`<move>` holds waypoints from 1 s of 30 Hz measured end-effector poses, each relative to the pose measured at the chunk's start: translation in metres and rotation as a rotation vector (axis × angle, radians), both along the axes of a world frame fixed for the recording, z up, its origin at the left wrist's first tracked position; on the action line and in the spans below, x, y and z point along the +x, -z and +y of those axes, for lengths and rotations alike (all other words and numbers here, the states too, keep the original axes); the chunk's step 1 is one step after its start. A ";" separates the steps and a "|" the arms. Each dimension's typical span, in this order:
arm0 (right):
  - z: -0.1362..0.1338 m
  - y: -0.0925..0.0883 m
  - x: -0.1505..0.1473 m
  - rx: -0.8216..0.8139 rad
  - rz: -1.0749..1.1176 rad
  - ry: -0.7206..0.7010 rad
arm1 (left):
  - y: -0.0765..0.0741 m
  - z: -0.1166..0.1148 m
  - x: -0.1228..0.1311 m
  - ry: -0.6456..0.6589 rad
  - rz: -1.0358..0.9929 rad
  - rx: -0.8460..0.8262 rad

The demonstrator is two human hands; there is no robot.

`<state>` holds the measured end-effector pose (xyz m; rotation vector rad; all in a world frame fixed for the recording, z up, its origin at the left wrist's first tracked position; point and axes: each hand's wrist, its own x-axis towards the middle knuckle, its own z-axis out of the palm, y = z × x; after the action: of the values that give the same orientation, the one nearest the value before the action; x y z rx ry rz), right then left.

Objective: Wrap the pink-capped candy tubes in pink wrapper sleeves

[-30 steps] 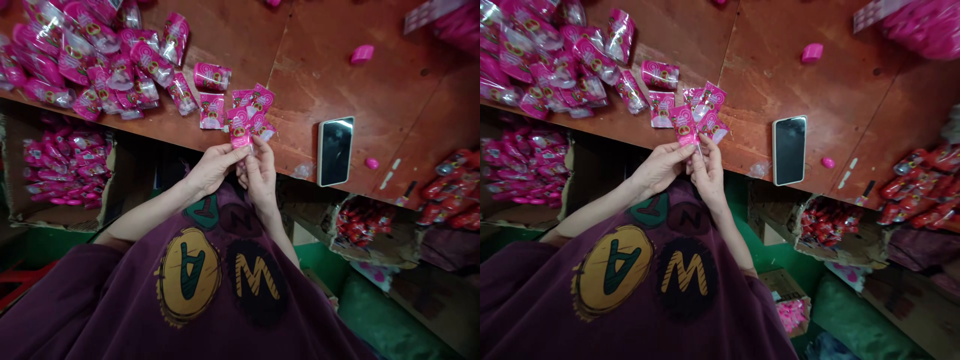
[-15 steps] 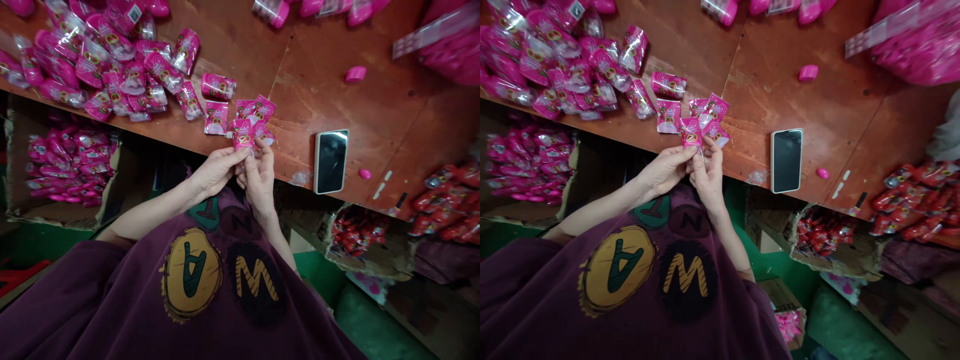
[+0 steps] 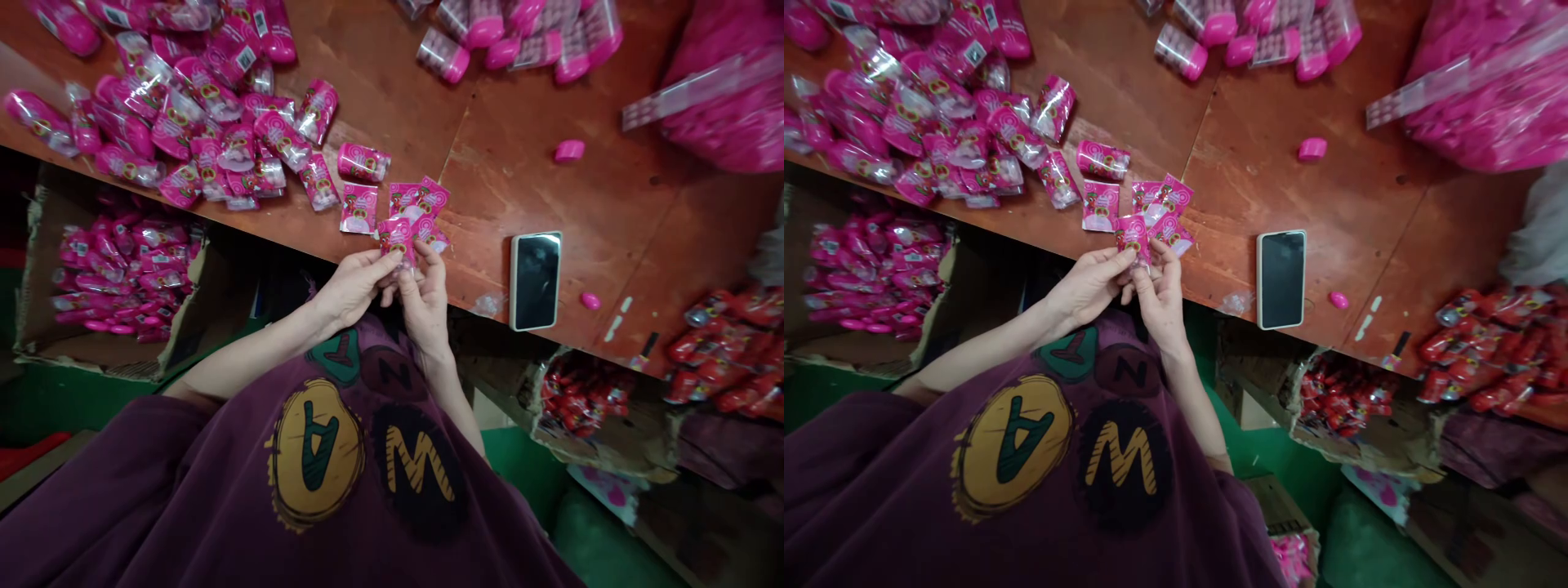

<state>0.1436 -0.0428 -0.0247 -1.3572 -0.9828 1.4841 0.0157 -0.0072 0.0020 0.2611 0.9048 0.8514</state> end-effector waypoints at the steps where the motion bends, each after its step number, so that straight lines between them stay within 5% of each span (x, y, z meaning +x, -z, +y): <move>1: 0.002 0.002 -0.001 -0.005 0.018 0.011 | 0.001 -0.001 0.000 0.000 0.007 0.003; 19: 0.065 -0.006 -0.038 -0.078 0.237 -0.166 | -0.008 0.042 -0.038 0.073 0.111 0.183; 26: 0.085 -0.021 0.004 0.005 0.017 -0.065 | -0.013 0.066 -0.067 0.025 0.659 0.537; 30: 0.120 -0.021 0.042 0.116 -0.172 0.074 | -0.022 0.085 -0.100 -0.057 0.692 0.463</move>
<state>0.1853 0.0774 -0.0038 -1.4388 -1.0968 1.2521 -0.0843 0.0782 0.0240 0.9792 1.3481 1.0383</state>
